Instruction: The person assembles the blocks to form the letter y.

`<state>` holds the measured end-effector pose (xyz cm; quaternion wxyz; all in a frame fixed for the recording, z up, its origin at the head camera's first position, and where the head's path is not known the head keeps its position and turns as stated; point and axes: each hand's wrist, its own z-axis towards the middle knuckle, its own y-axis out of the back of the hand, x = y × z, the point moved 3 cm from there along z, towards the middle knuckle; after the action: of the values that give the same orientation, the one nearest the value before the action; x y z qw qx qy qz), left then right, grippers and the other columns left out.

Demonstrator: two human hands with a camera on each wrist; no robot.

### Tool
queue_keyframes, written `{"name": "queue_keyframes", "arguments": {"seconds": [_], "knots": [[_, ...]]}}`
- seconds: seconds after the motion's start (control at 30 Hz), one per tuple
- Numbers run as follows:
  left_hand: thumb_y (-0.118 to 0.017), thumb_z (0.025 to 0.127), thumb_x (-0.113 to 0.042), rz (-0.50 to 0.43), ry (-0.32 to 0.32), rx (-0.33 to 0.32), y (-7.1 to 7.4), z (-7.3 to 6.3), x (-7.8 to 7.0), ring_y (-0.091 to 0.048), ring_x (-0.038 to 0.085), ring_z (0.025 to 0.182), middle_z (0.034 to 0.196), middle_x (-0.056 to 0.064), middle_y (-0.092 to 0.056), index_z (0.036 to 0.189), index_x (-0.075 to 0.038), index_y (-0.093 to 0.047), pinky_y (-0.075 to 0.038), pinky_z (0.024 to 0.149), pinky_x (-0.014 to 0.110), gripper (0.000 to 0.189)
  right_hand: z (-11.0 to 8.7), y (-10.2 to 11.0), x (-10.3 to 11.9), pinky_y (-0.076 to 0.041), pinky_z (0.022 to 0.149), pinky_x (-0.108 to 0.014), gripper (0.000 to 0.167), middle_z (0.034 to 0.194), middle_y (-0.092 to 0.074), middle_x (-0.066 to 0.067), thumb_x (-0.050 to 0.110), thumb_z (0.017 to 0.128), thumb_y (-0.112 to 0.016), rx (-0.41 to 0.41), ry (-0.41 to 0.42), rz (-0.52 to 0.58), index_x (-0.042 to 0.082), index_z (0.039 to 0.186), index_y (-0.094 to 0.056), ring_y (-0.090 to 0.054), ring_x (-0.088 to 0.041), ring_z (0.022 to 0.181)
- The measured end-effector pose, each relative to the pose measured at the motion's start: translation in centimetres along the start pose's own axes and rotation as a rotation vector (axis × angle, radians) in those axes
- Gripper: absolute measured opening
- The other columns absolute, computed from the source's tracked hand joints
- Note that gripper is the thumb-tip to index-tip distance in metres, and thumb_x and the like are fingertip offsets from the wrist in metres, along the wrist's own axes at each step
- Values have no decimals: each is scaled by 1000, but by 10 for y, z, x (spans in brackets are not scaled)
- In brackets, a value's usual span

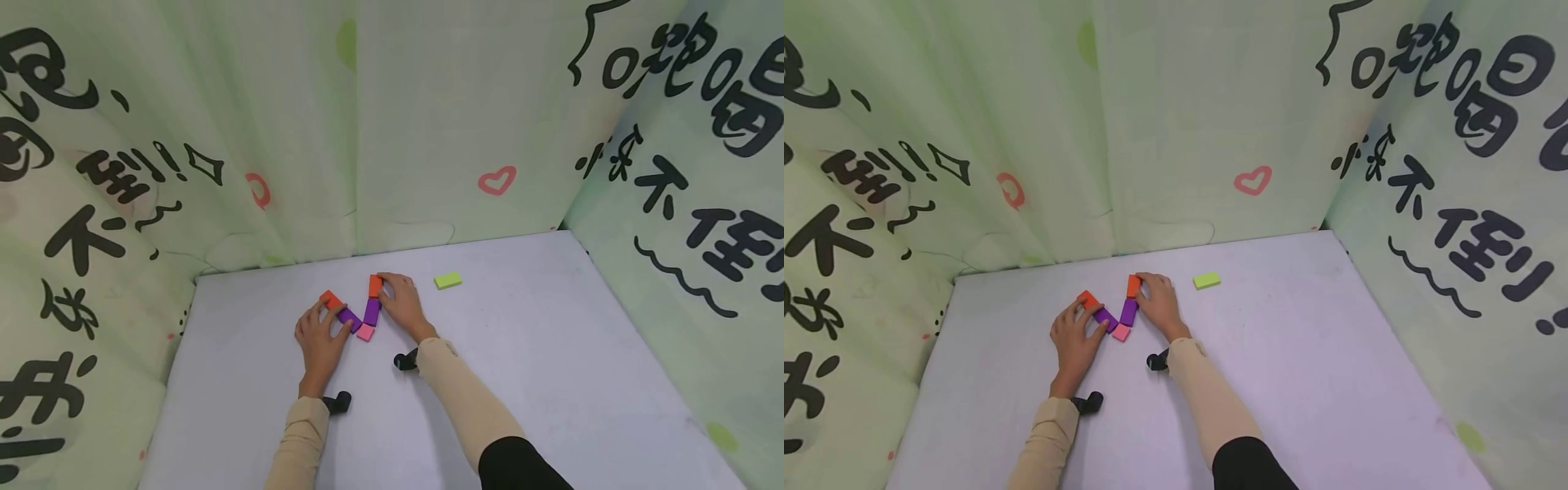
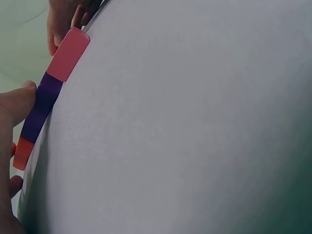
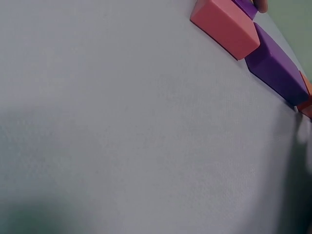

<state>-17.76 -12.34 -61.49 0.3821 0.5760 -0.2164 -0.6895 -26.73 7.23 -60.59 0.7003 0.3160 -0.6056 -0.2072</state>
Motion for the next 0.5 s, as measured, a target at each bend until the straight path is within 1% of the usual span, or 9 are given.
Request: {"name": "queue_keyframes", "arguments": {"seconds": [0.13, 0.37, 0.5], "knots": [[-74, 97, -38, -1, 3, 11, 0, 0, -2, -34, 42, 146, 160, 13, -43, 134, -25, -70, -16, 121, 68, 39, -1, 0, -1, -34, 125, -49, 46, 154, -58, -5, 23, 104, -61, -19, 5, 13, 16, 150, -56, -44, -30, 147], [-73, 97, -39, 21, 17, 15, 0, 1, 0, -34, 39, 147, 161, 10, -42, 134, -27, -69, -16, 122, 66, 39, -1, 0, -1, -33, 125, -48, 45, 153, -59, -5, 22, 104, -61, -17, 17, 18, 16, 149, -57, -43, -30, 148], [-73, 97, -40, 16, 13, 11, -1, 1, 2, -34, 40, 147, 160, 10, -42, 135, -27, -69, -15, 121, 67, 39, -1, 0, -1, -33, 126, -48, 45, 152, -59, -5, 21, 103, -62, -16, 11, 25, 15, 148, -57, -43, -29, 148]]}}
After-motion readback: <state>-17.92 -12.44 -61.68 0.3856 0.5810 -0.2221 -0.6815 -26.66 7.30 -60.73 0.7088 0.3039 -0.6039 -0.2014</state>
